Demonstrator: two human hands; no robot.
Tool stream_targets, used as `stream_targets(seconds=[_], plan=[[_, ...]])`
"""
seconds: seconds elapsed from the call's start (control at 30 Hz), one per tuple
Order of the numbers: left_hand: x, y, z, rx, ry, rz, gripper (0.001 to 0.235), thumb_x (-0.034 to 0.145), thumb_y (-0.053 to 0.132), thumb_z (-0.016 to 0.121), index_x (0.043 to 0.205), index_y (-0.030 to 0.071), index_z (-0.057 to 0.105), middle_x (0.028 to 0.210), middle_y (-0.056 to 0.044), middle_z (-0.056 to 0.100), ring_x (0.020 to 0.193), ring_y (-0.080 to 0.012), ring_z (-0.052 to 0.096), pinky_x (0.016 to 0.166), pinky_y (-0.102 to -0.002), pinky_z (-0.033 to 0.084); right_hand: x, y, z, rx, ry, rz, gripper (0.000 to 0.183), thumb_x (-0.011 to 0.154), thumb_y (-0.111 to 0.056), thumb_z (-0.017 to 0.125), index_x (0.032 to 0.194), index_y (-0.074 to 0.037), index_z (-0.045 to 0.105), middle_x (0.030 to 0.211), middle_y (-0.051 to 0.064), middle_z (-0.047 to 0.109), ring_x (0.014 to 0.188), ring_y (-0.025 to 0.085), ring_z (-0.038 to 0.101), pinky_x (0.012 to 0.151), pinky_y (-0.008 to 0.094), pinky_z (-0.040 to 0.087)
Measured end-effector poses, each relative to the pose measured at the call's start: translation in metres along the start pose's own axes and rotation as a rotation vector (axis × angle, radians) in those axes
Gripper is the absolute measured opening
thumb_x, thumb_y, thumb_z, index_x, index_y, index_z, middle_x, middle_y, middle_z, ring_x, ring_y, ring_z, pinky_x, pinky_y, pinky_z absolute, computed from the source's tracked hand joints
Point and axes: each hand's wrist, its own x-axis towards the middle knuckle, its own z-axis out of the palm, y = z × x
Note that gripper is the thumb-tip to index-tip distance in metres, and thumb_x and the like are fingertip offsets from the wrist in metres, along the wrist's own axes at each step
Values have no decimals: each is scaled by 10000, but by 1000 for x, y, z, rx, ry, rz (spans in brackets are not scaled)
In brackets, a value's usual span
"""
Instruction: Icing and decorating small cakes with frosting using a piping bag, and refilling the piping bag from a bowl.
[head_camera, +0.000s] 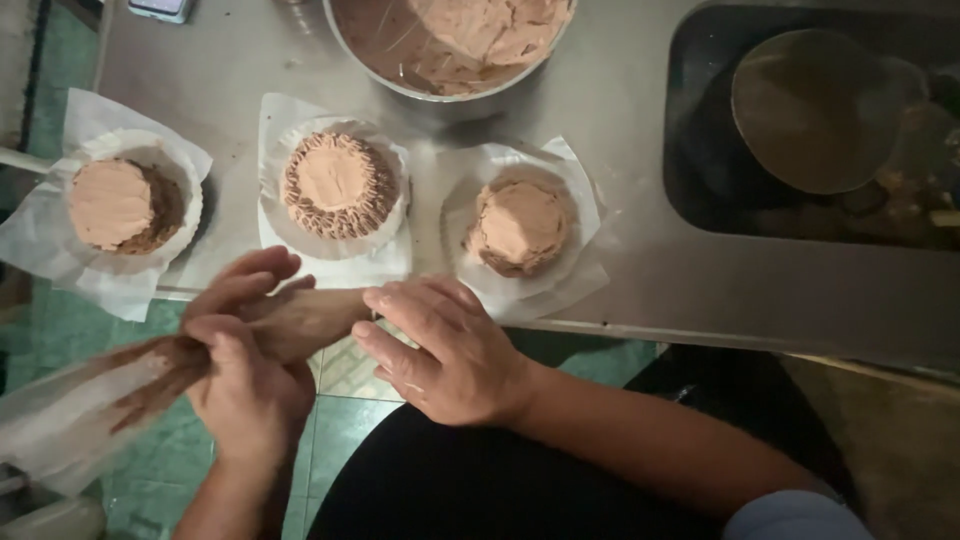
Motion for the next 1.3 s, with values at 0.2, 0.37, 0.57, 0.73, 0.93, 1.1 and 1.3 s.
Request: stream_targets(seconds=[0.2, 0.37, 0.57, 0.73, 0.93, 1.1, 1.3], plan=[[12, 8, 1, 250, 65, 67, 388, 1151, 424, 341, 1186, 55, 453, 1406, -177, 531, 1227, -275, 578, 1074, -402, 564, 6, -1, -8, 63, 44, -40, 291, 878, 3, 819, 1141, 3, 694, 1239, 161, 625, 1091, 279, 661, 997, 463, 521], [30, 8, 12, 295, -66, 183, 387, 1164, 387, 359, 1168, 27, 501, 1340, -166, 550, 1256, -267, 555, 1180, -412, 468, 0, 5, -15, 124, -10, -82, 225, 860, -5, 818, 1059, 26, 719, 1213, 177, 636, 985, 296, 694, 909, 423, 540], [44, 8, 29, 300, -88, 171, 249, 1137, 133, 298, 1138, 10, 515, 1309, -195, 583, 1222, -295, 584, 1154, -408, 505, -2, 10, -30, 83, -58, -59, 243, 840, -14, 805, 1060, 6, 702, 1189, 129, 631, 865, 241, 664, 854, 407, 548], [50, 1, 41, 273, -224, 186, 218, 1120, 132, 318, 1189, 9, 484, 1347, -193, 556, 1283, -294, 549, 1203, -427, 461, -6, 14, -36, 121, -65, -10, 205, 834, -8, 780, 1026, 28, 716, 1142, 132, 665, 859, 263, 665, 836, 416, 534], [90, -56, 74, 227, -375, 290, 306, 975, 152, 480, 1140, -48, 642, 1238, -215, 664, 1193, -308, 643, 1062, -364, 505, -34, 67, -57, 46, 46, 119, 170, 913, -144, 754, 1015, -8, 767, 955, 221, 730, 760, 428, 705, 656, 538, 547], [113, -54, 125, -111, -644, 5, 534, 831, -134, 440, 1344, -17, 532, 1101, -104, 672, 913, -161, 643, 863, -246, 551, -5, 116, -106, 89, -99, 411, 360, 975, -39, 690, 1322, 21, 611, 1151, 165, 704, 864, 223, 675, 700, 296, 578], [128, -91, 160, 418, -552, 352, 340, 911, 95, 531, 1209, -30, 637, 1143, -171, 718, 991, -315, 706, 893, -378, 549, -17, 150, -100, 176, -86, 580, 334, 894, 11, 775, 1175, 142, 652, 1068, 157, 688, 797, 215, 607, 726, 298, 494]])
